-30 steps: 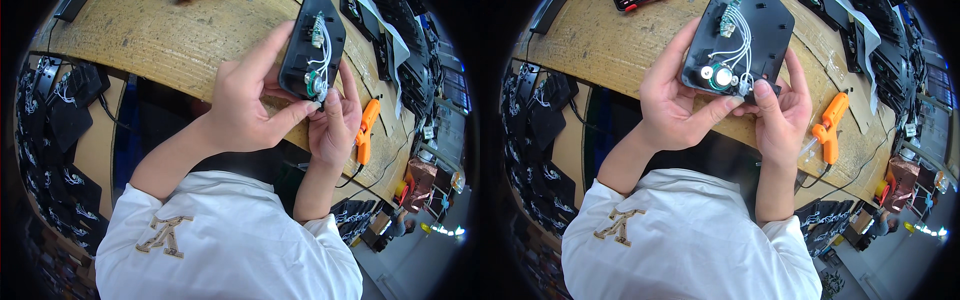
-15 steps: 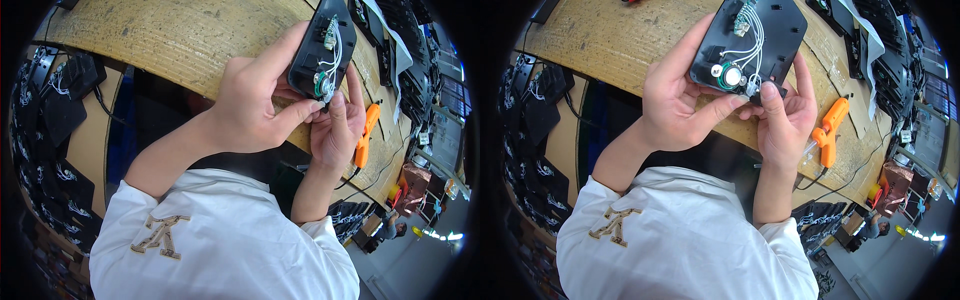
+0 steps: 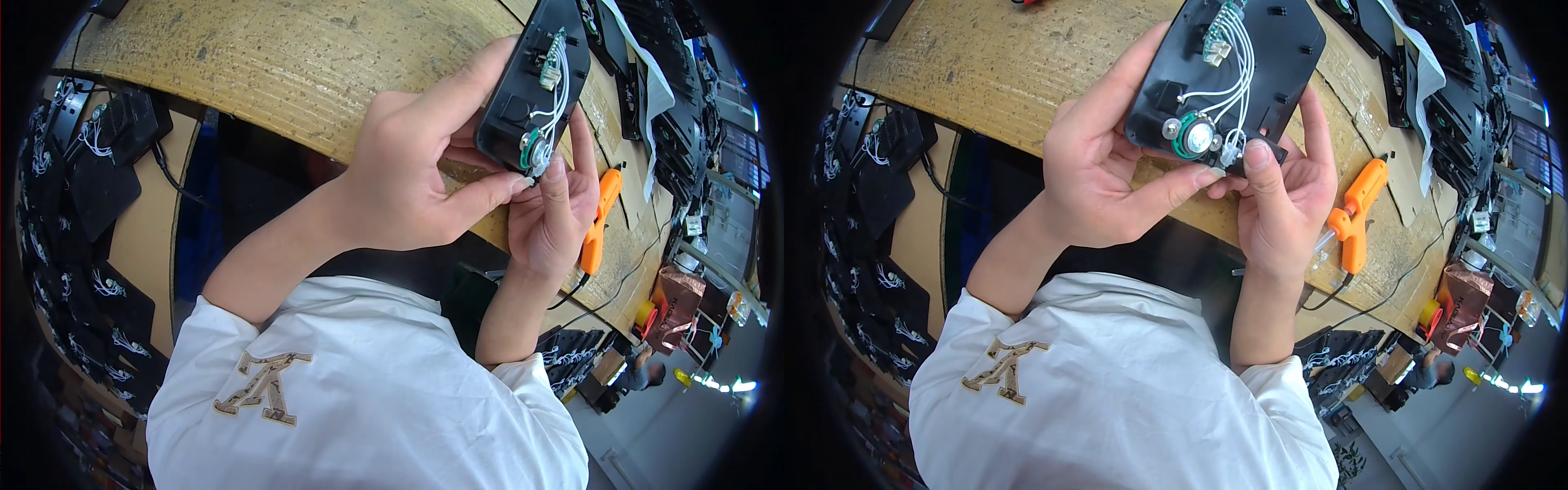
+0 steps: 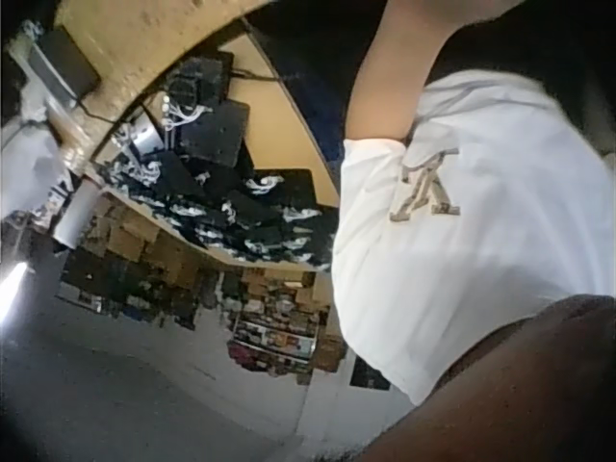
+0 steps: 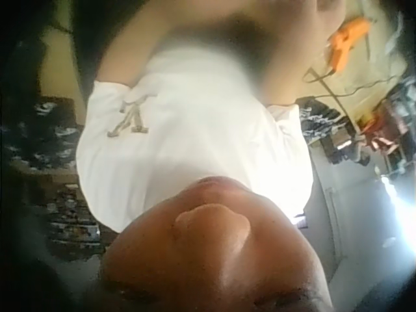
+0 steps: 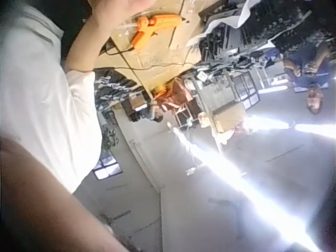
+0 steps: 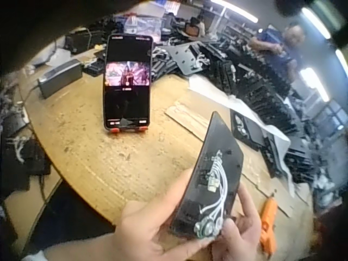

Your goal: The person repairs a small electronic device by hand, manipulating white wires and a circuit board inside a black plastic casing. They use a hot glue gun to secure the internal components and wires to the casing. The person repeatedly adjusts the wires and applies glue to different areas of the device.

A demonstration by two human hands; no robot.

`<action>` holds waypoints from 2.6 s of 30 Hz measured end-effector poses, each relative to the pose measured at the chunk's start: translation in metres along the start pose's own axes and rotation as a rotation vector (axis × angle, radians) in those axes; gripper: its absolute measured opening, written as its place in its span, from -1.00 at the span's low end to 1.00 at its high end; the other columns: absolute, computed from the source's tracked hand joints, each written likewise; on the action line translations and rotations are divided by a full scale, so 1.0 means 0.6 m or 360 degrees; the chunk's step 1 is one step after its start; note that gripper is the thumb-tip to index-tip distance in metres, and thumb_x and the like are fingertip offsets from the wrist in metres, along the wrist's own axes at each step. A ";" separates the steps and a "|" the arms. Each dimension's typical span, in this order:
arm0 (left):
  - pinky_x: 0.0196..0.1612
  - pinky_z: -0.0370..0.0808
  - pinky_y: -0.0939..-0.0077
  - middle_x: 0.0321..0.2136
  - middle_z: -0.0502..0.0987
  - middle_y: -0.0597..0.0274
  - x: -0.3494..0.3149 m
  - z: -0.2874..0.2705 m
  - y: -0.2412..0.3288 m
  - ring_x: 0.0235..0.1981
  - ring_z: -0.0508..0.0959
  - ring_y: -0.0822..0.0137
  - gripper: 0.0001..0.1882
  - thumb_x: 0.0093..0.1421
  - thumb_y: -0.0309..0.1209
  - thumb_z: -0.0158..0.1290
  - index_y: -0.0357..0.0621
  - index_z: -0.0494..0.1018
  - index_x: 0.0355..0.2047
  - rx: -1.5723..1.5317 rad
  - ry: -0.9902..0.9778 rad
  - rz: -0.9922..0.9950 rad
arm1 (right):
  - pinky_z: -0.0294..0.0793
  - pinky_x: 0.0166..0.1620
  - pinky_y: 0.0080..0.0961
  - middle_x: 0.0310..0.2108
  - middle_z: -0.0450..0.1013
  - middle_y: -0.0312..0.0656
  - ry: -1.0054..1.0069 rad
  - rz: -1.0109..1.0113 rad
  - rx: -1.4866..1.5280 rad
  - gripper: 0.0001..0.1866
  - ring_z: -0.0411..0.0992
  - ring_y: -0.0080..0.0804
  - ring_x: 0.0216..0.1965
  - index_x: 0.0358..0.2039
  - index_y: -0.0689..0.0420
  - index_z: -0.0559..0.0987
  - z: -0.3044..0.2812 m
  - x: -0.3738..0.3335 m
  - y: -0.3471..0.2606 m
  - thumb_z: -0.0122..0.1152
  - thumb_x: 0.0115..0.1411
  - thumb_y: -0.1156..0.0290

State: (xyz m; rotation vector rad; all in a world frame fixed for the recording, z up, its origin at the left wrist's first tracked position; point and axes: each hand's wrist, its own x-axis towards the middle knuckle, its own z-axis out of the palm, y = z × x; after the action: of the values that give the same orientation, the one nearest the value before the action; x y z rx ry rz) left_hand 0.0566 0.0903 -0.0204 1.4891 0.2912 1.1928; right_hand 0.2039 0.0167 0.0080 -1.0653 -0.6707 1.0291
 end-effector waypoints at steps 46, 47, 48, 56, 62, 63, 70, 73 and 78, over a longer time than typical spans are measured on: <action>0.21 0.37 0.37 0.08 0.43 -0.14 0.028 -0.034 0.096 0.11 0.48 0.20 -0.25 0.08 -0.58 0.08 -0.57 0.07 0.27 -0.0372 -0.0111 -0.0397 | 0.38 0.16 -0.17 0.24 0.18 0.12 0.0399 -0.0700 -0.0923 -0.09 0.25 -0.17 0.24 0.34 0.25 0.06 0.002 -0.032 -0.065 0.37 0.09 0.38; 0.17 0.39 0.40 0.03 0.48 -0.13 0.039 -0.049 0.117 0.06 0.52 0.22 -0.29 0.07 -0.49 0.08 -0.58 0.16 0.22 -0.0326 -0.0261 -0.0483 | 0.28 0.24 -0.13 0.29 0.10 0.12 0.0476 -0.0988 -0.1204 -0.08 0.15 -0.13 0.30 0.32 0.26 0.12 -0.005 -0.039 -0.075 0.42 0.04 0.30; 0.13 0.42 0.44 -0.02 0.53 -0.13 0.050 -0.063 0.140 0.00 0.56 0.23 -0.32 0.07 -0.40 0.08 -0.59 0.25 0.17 -0.0269 -0.0417 -0.0577 | 0.28 0.23 -0.13 0.28 0.11 0.13 0.0375 -0.1057 -0.1242 -0.09 0.18 -0.09 0.29 0.29 0.28 0.17 -0.003 -0.049 -0.094 0.44 0.02 0.26; -0.47 0.24 0.71 -0.49 0.48 0.28 -0.009 -0.068 0.147 -0.51 0.40 0.64 -0.55 0.17 -0.53 0.07 -0.42 0.25 0.05 -0.0696 -0.1105 -0.1677 | 0.51 -0.04 -0.47 -0.09 0.51 0.02 -0.0776 0.0535 -0.0764 -0.16 0.52 -0.33 -0.07 0.26 0.35 0.24 0.037 -0.131 -0.090 0.44 -0.03 0.55; -0.04 0.51 0.50 -0.15 0.60 -0.04 -0.093 -0.066 0.138 -0.18 0.61 0.32 -0.69 0.28 -0.44 0.00 -0.38 0.41 -0.03 -0.0336 -0.0308 -0.1415 | 0.53 -0.06 -0.60 -0.15 0.53 -0.09 -0.0338 0.0525 -0.0176 -0.55 0.51 -0.53 -0.13 0.05 0.38 0.40 -0.001 -0.177 -0.024 0.24 0.13 0.79; -0.01 0.51 0.47 -0.14 0.59 -0.04 -0.111 -0.060 0.150 -0.15 0.61 0.30 -0.68 0.27 -0.43 0.01 -0.39 0.42 -0.03 -0.0245 -0.0238 -0.1387 | 0.53 -0.06 -0.61 -0.15 0.52 -0.09 -0.0296 0.0520 -0.0090 -0.55 0.51 -0.54 -0.13 0.05 0.38 0.39 -0.001 -0.185 -0.014 0.24 0.13 0.79; -0.27 0.52 0.60 -0.38 0.65 0.05 -0.140 -0.033 0.157 -0.39 0.64 0.39 -0.71 0.04 -0.64 0.11 -0.40 0.56 -0.17 0.0358 -0.0274 -0.0899 | 0.53 -0.07 -0.61 -0.12 0.48 -0.08 -0.0302 0.0532 -0.0072 -0.57 0.49 -0.55 -0.13 0.02 0.37 0.41 0.000 -0.203 0.014 0.25 0.13 0.77; -0.45 0.51 0.64 -0.52 0.64 0.03 -0.142 -0.027 0.146 -0.56 0.65 0.36 -0.67 -0.04 -0.66 0.13 -0.40 0.59 -0.20 0.0558 -0.0313 -0.0752 | 0.57 -0.20 -0.60 -0.08 0.49 0.02 -0.0215 0.0373 -0.0508 -0.63 0.54 -0.47 -0.19 -0.14 0.35 0.54 0.011 -0.194 0.011 0.37 0.00 0.68; -0.48 0.54 0.58 -0.53 0.64 0.01 -0.143 -0.033 0.153 -0.57 0.66 0.24 -0.64 -0.09 -0.65 0.15 -0.40 0.61 -0.20 0.0612 -0.0534 -0.0700 | 0.56 -0.21 -0.63 -0.10 0.52 0.08 -0.0396 -0.0012 -0.1323 -0.65 0.58 -0.34 -0.18 -0.26 0.35 0.58 0.017 -0.197 -0.003 0.43 -0.11 0.56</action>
State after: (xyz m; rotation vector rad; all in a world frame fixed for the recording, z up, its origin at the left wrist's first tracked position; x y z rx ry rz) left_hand -0.0368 0.0093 0.0110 1.8073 0.6066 0.5424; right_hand 0.1488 -0.0883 0.0163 -1.6517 -1.3717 0.8896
